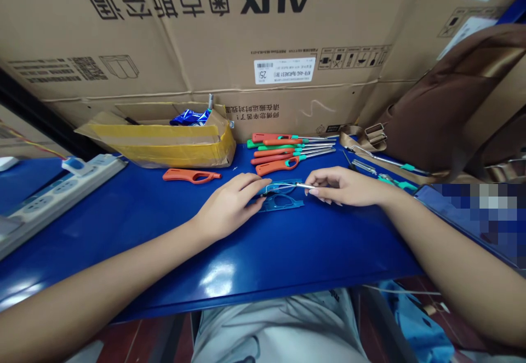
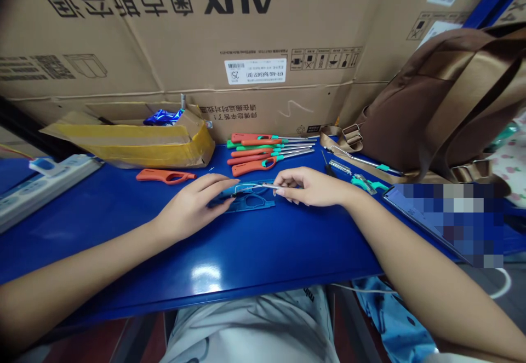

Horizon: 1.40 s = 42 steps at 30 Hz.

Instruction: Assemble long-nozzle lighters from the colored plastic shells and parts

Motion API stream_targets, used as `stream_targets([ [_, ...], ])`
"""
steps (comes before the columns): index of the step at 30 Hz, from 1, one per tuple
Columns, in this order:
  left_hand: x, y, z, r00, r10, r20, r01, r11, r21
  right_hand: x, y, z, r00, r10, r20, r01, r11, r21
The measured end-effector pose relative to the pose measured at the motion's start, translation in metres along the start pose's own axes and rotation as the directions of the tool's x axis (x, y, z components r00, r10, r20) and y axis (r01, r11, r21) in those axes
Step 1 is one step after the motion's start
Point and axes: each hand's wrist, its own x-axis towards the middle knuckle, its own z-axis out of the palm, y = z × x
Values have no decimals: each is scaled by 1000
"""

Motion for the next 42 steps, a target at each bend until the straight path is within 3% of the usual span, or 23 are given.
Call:
stream_targets([
  [4,0,0,2,1000,-23,4,23,1000,13,-2,2,-4,1000,-18,1,18,1000,9],
  [10,2,0,1,984,111,-141,-119,992,-52,-3,5,-9,999,-33,-12,34,999,13],
  [12,5,5,-1,983,53,-174,-79,986,-146,-3,7,-11,999,-40,-2,40,999,-4],
  [14,9,12,-3,988,-70,-136,29,958,-285,-2,7,-12,998,-54,28,55,998,-36],
  [16,13,17,-5,969,-241,-57,194,882,-430,-2,7,-12,996,-64,61,68,996,-59],
  [19,18,22,-5,883,-455,113,421,663,-619,-1,5,-9,995,-45,93,51,997,-65],
  [23,20,19,-2,764,-563,314,580,386,-718,1,4,-4,995,-25,101,33,996,-81],
  [26,17,14,3,727,-592,349,598,294,-745,3,5,-1,995,-36,89,45,994,-99],
  [31,7,10,9,781,-561,275,537,377,-755,6,6,1,995,-18,99,29,993,-110],
  [42,3,11,4,895,-439,77,391,690,-609,6,8,2,997,-14,71,24,990,-137],
])
